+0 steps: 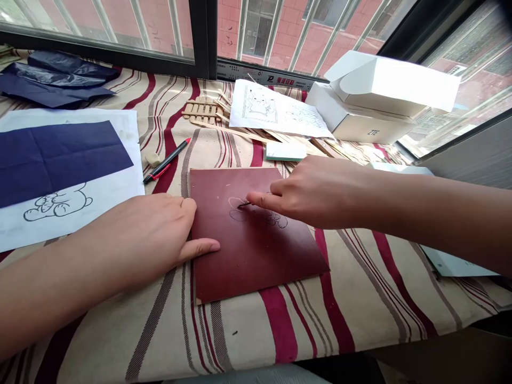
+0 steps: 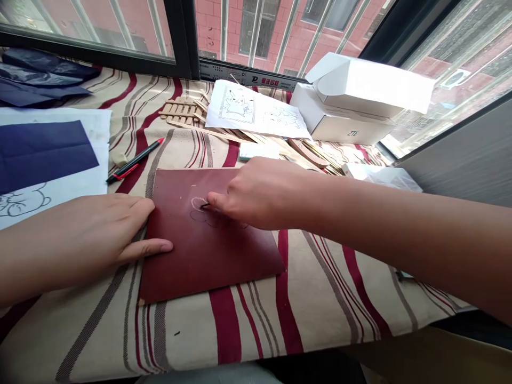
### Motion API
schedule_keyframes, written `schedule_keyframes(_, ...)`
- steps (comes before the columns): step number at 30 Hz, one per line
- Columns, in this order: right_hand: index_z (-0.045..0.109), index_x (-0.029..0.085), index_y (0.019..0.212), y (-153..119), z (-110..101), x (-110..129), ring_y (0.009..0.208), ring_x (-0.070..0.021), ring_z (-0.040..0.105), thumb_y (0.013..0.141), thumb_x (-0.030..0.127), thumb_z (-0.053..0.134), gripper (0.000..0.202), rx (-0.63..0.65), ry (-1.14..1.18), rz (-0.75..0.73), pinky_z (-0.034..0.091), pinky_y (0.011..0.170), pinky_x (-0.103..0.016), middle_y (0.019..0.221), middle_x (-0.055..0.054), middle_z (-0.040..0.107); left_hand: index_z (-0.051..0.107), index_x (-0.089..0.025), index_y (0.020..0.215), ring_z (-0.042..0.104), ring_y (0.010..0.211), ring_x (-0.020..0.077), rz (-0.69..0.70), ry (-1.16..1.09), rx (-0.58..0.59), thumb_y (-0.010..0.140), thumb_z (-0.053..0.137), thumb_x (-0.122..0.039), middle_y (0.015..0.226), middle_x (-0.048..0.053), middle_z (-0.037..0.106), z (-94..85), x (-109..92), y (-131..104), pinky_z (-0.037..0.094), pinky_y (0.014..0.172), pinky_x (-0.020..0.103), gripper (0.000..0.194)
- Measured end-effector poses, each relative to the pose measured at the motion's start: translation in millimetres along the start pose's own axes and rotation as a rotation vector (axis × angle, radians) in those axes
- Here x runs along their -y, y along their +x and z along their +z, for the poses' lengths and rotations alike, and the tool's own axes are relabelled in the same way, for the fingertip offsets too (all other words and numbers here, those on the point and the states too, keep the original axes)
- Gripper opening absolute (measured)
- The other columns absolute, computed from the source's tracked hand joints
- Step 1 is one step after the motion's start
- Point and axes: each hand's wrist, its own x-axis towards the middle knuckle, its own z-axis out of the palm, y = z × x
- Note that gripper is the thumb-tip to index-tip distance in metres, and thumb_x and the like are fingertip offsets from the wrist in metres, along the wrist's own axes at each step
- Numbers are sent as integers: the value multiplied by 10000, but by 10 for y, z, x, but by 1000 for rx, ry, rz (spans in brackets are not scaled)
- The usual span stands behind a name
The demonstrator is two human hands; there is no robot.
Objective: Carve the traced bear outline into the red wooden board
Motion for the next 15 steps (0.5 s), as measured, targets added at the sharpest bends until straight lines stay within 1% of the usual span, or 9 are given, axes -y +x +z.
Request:
schedule_keyframes(3,814,278,1328,55,-123,45,644,-223,638,970,134,677,410,46,139,56,333,564,-374,808,-54,784,412,-291,772,703,828,364,-11,-15,0,919,508,-789,859,82,674,-22,-5,-6,395,736,431,528)
schedule_keyframes(6,859,285,1187,84,-178,63,594,-199,601,931,130,735,324,40,171,74,346,575,-370,715,-30,733,414,-293,780,714,859,368,-19,-2,23,926,498,-795,876,82,678,-40,-16,-5,418,751,445,530)
schedule_keyframes(8,843,283,1215,69,-142,42,587,-191,597,952,127,720,329,-7,114,45,350,585,-376,691,-17,711,410,-294,797,723,888,371,-19,18,37,940,491,-790,895,82,681,-40,-22,0,442,769,459,522)
schedule_keyframes(10,791,272,1335,36,-78,8,608,-199,620,998,129,665,387,-41,14,11,349,591,-384,720,-22,725,401,-296,806,730,906,370,-17,43,49,953,494,-778,911,82,687,-35,-27,4,465,790,473,513)
schedule_keyframes(13,699,236,1492,0,-19,-24,647,-224,659,1036,135,592,479,-11,-94,-24,338,578,-387,792,-54,762,400,-297,805,739,933,370,-25,64,60,955,523,-764,928,82,701,-35,-37,4,493,823,488,506)
schedule_keyframes(15,700,232,1497,5,-38,-15,671,-236,677,1042,149,581,477,19,-57,-27,340,573,-377,807,-64,773,405,-297,795,742,923,366,-32,60,54,947,540,-763,930,84,714,-44,-43,0,504,822,488,509)
